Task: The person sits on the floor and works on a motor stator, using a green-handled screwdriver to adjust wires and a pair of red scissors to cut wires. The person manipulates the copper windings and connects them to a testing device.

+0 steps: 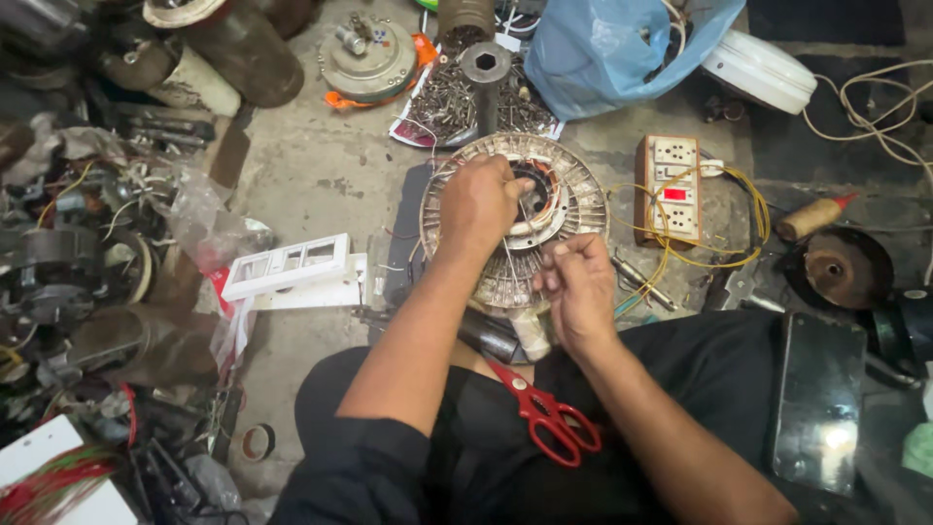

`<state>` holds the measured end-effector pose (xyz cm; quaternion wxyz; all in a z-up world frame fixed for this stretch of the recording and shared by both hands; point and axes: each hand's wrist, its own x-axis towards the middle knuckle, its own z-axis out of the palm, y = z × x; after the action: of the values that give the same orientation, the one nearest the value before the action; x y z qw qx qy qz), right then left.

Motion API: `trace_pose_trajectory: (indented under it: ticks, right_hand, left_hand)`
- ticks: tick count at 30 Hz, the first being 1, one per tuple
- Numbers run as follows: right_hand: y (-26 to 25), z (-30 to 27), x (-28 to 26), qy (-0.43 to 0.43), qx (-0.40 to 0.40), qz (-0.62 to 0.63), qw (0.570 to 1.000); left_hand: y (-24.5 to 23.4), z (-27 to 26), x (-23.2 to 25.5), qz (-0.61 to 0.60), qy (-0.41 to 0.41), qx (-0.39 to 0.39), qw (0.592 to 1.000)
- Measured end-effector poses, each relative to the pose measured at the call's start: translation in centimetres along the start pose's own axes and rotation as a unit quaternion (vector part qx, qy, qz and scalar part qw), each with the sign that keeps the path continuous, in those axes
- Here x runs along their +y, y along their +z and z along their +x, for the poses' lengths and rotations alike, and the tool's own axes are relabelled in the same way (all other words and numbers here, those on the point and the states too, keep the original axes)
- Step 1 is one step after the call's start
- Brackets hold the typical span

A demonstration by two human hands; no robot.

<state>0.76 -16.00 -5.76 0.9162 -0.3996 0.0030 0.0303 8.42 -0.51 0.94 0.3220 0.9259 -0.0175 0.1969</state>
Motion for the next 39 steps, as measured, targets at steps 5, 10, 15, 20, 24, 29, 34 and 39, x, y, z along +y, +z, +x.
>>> trace_pose_trajectory:
  ticks: [5,10,15,20,24,29,34,39]
  right_hand:
    - [0.6,-0.7,-1.8,-0.009,0.024,-0.007,1.000]
    - [0.4,-1.2,-2.0,-0.099,0.024,-0.202,0.974]
    - [0.5,-1.4,-2.8,-0.181,-0.056,-0.321,0.928]
    - [1.5,0.5,-4.1,-0.149,-0.069,-0.419,0.893]
    - [2.1,1.8,-5.4,-0.130,-0.106,-0.429,0.888]
    - [3.4,3.4,-7.4,-0.223,-0.231,-0.513,0.796]
    - [4.2,4.0,-8.1,-0.218,-0.229,-0.624,0.714]
    - [4.7,3.5,-8.3,-0.224,-0.227,-0.651,0.689]
  left_hand:
    - [-2.3,-0.7,1.4,-0.015,-0.004,-0.013,1.000]
    - [-5.5,-1.4,2.3,0.006,-0.027,-0.068,0.997]
    - [-5.4,-4.0,2.3,0.034,-0.109,-0.095,0.989]
    - [-4.2,-8.1,3.3,-0.141,0.080,0.017,0.987]
    - [-3.6,-9.1,4.2,-0.102,0.099,0.068,0.987]
    - [-3.2,-9.1,3.6,-0.140,0.056,0.102,0.983]
    - [-2.2,-8.7,3.5,-0.163,-0.060,0.101,0.980]
    - [-1.5,-8.6,3.4,-0.209,-0.126,0.095,0.965]
